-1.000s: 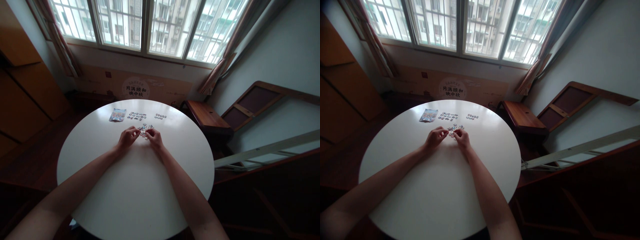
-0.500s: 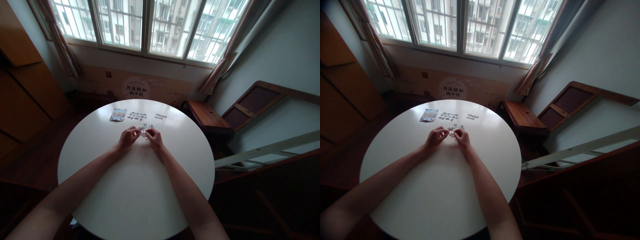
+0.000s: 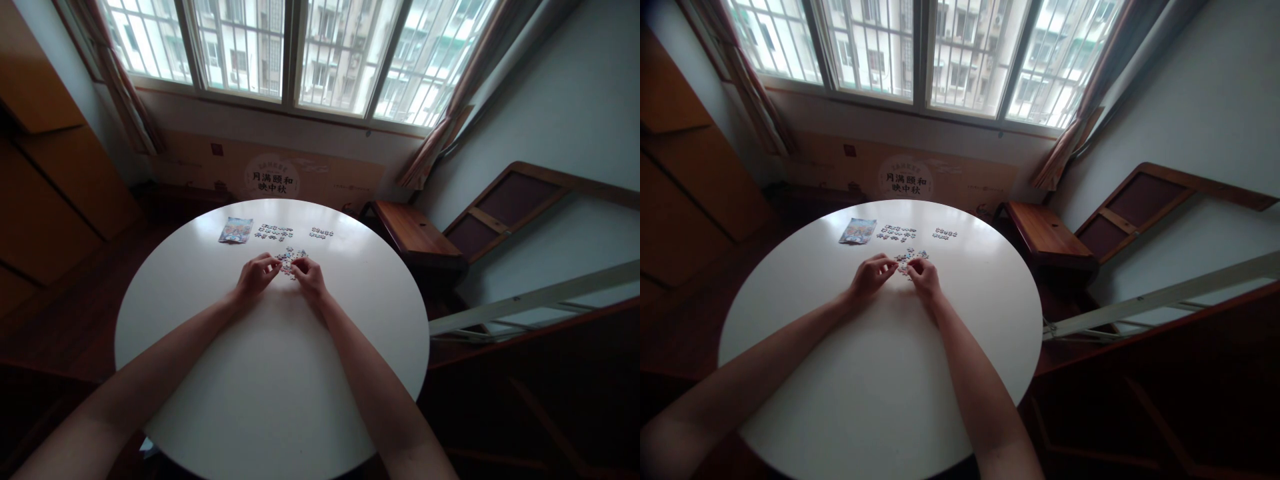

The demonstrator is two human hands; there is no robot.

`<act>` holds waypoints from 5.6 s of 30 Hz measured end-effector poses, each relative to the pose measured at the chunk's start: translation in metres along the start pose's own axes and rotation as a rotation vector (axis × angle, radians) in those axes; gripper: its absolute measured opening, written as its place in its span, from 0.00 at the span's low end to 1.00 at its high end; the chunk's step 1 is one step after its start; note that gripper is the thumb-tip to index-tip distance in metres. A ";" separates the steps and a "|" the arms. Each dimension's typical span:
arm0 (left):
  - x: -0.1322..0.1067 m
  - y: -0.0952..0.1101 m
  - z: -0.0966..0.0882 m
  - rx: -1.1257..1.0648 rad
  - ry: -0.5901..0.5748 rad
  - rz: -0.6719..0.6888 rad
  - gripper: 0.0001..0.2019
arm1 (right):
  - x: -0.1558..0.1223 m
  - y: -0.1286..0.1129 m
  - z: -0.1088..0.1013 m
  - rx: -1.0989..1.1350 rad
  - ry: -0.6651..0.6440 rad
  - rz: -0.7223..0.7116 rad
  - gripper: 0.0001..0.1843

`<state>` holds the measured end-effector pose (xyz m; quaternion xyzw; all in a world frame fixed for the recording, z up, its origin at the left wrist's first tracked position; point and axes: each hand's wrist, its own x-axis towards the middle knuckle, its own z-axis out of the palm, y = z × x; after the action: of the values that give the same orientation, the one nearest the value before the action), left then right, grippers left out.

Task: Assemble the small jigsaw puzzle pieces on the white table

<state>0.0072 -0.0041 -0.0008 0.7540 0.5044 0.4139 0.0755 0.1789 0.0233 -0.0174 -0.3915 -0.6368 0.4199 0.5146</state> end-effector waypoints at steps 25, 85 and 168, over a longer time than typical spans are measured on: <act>0.000 0.002 -0.001 0.003 -0.003 -0.007 0.12 | -0.002 -0.004 -0.001 -0.062 -0.025 -0.009 0.09; 0.001 0.000 0.000 -0.034 -0.013 -0.023 0.11 | -0.001 -0.001 0.001 -0.028 -0.007 0.000 0.08; 0.001 0.002 -0.001 0.029 -0.017 -0.042 0.12 | 0.001 0.005 0.000 -0.047 0.008 -0.004 0.10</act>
<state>0.0085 -0.0051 0.0012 0.7476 0.5256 0.3984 0.0774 0.1785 0.0262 -0.0219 -0.4040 -0.6453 0.4023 0.5084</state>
